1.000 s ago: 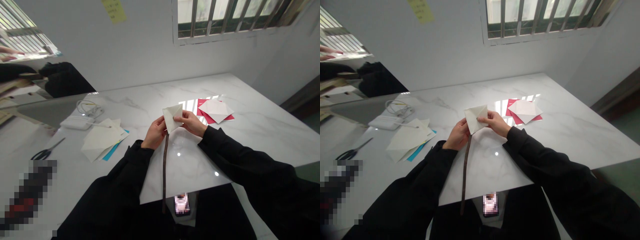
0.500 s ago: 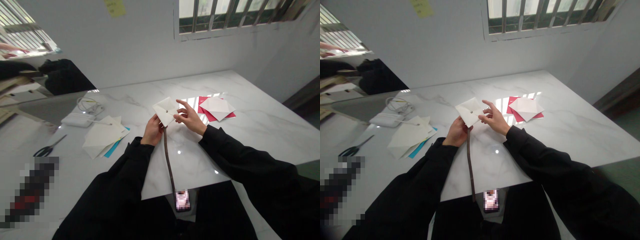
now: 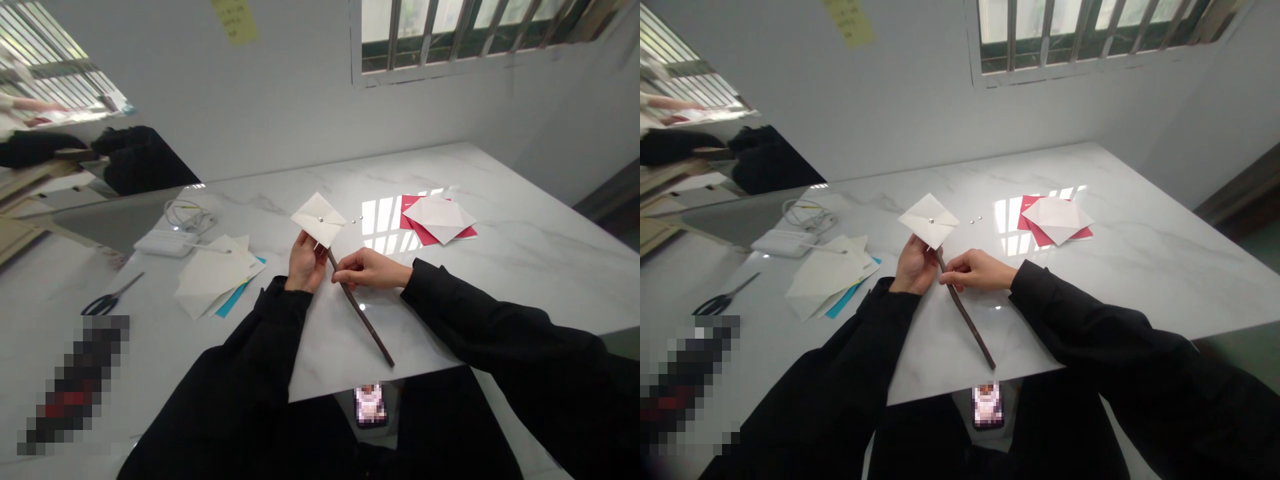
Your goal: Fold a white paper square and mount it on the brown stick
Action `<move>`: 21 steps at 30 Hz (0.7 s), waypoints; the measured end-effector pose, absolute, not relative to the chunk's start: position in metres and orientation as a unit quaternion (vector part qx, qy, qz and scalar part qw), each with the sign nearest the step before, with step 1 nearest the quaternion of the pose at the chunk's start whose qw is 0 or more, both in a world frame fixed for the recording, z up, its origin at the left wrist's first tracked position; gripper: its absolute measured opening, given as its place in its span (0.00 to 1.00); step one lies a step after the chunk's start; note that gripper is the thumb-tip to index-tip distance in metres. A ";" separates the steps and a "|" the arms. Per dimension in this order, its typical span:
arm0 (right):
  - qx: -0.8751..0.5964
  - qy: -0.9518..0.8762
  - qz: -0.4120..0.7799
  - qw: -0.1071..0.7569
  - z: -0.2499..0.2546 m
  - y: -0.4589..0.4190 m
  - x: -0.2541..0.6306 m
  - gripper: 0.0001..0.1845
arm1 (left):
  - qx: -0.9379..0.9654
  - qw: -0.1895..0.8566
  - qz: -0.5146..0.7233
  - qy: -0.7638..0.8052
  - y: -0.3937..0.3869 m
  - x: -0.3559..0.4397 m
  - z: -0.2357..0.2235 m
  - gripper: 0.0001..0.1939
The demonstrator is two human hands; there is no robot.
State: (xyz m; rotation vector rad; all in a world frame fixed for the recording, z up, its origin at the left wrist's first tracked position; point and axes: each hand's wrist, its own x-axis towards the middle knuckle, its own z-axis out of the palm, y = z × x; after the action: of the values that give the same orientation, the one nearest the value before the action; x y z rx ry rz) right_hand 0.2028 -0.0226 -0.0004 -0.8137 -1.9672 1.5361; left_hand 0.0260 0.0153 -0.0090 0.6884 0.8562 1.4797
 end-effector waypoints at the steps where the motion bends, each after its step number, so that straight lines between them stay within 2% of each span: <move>1: -0.300 -0.723 0.567 0.257 -0.001 -0.023 0.202 0.24 | 0.291 0.603 0.643 0.372 0.015 0.027 -0.008 0.14; 5: -0.322 -0.688 0.573 0.308 -0.003 -0.015 0.204 0.25 | 0.267 0.642 0.604 0.390 0.012 0.027 -0.002 0.08; 10: -0.327 -0.663 0.556 0.379 -0.006 0.000 0.213 0.25 | 0.366 0.710 0.461 0.387 0.000 0.029 0.005 0.14; 15: -0.335 -0.682 0.541 0.361 -0.008 0.000 0.214 0.27 | 0.402 0.697 0.456 0.379 -0.004 0.032 0.005 0.19; 21: -0.426 -0.720 0.417 0.356 -0.005 0.000 0.220 0.35 | 0.407 0.682 0.469 0.387 -0.002 0.026 0.003 0.20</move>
State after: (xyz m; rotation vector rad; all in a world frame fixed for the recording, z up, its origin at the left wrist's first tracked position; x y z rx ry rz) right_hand 0.2198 0.0001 -0.0050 -1.1001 -1.8583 1.0762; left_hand 0.0265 -0.0021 0.0031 0.9130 0.8679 1.0522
